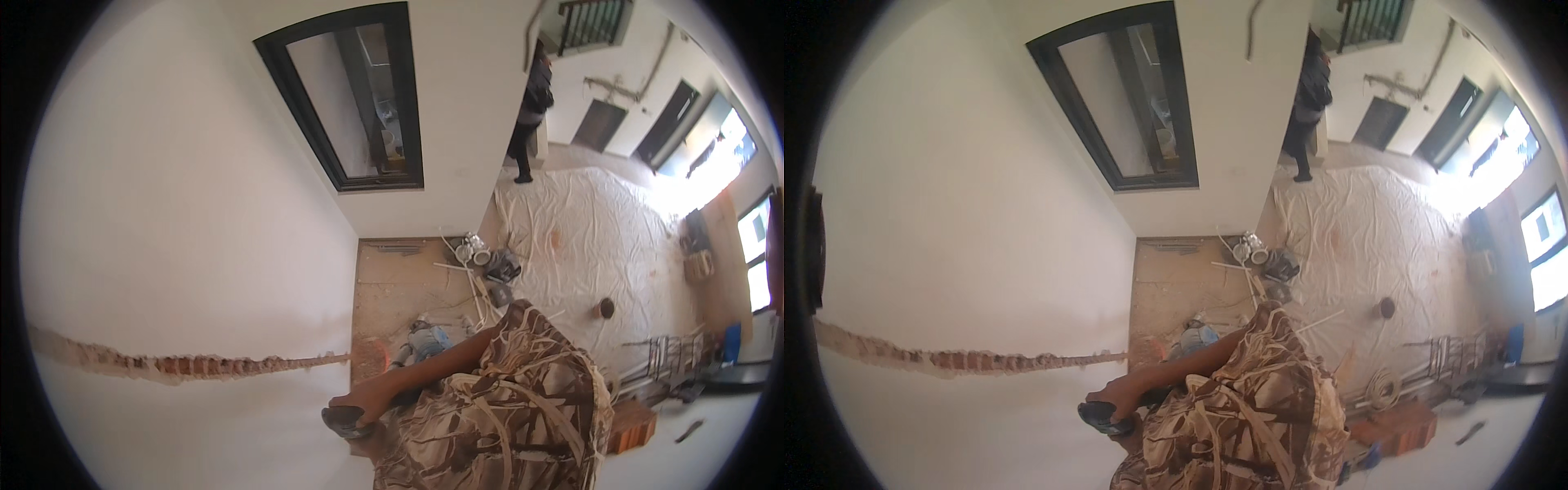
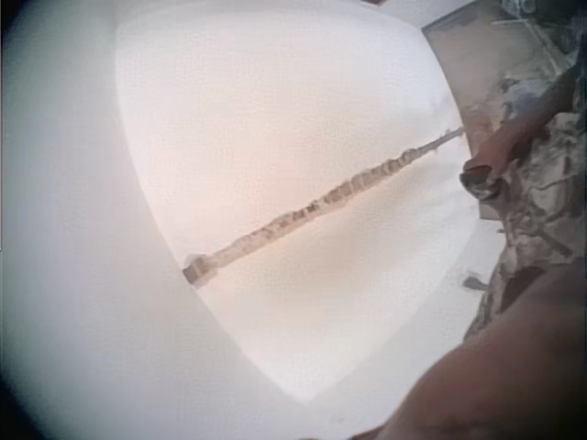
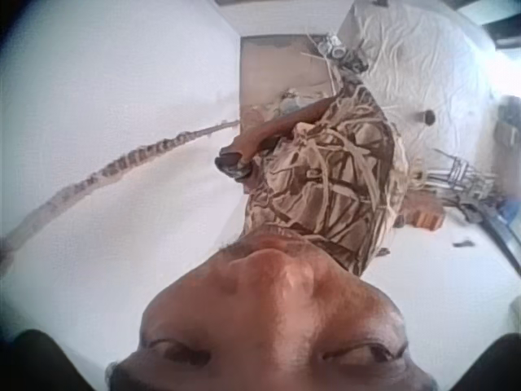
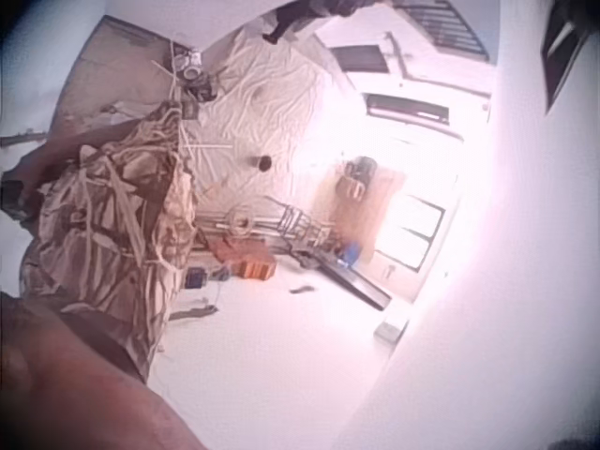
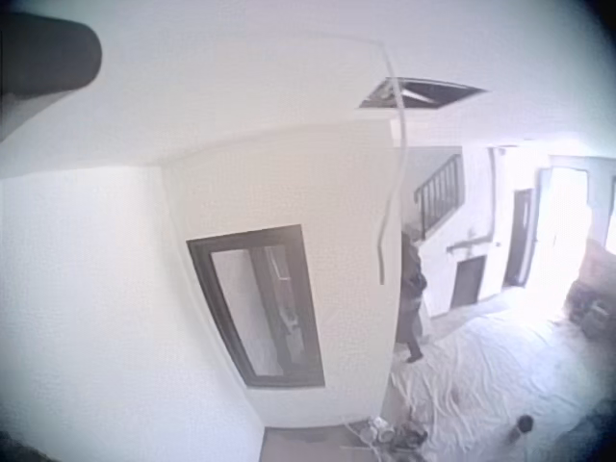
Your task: The person uses a hammer drill to drill into a channel in the ceiling while standing on an elevated surface. The person looks down at the room below where other workers are moving items on a covered floor.
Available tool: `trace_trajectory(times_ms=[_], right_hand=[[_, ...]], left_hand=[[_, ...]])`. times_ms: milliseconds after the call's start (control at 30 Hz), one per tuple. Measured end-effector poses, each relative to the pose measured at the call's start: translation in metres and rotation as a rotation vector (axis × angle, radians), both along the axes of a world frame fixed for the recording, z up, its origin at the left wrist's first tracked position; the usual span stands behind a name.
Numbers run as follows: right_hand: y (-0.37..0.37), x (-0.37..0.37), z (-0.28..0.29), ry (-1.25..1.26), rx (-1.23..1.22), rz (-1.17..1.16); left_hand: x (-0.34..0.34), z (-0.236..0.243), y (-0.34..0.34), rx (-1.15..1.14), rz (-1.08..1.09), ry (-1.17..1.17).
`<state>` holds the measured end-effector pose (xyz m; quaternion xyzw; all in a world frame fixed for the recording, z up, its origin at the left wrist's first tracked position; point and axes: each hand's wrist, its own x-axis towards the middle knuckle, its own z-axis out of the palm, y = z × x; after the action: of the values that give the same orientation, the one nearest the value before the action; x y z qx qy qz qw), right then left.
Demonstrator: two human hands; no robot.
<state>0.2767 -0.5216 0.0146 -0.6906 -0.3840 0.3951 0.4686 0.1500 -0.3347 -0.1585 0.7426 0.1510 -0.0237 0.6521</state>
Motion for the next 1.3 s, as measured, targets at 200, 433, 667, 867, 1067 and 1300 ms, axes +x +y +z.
trace_trajectory(times_ms=[200, 433, 667, 867, 1067, 1300], right_hand=[[0.01, 0.006, -0.008, 0.007, 0.066, -0.062], [0.01, 0.027, -0.037, 0.194, 0.166, 0.008], [-0.017, 0.03, 0.008, 0.331, 0.064, -0.021], [0.012, -0.01, 0.038, 0.256, 0.358, -0.265], [0.047, -0.019, 0.045, 0.079, 0.51, -0.42], [0.08, -0.006, 0.047, 0.069, 0.543, -0.433]], left_hand=[[0.018, -0.023, -0.012, 0.017, 0.004, 0.041], [0.002, 0.012, 0.03, 0.305, 0.113, -0.064], [0.051, 0.073, 0.033, -0.633, 0.368, -0.259], [0.11, 0.157, 0.073, -1.128, 0.404, -0.288], [0.149, 0.223, 0.103, -1.029, 0.322, -0.345], [0.168, 0.245, 0.127, -0.944, 0.328, -0.335]])
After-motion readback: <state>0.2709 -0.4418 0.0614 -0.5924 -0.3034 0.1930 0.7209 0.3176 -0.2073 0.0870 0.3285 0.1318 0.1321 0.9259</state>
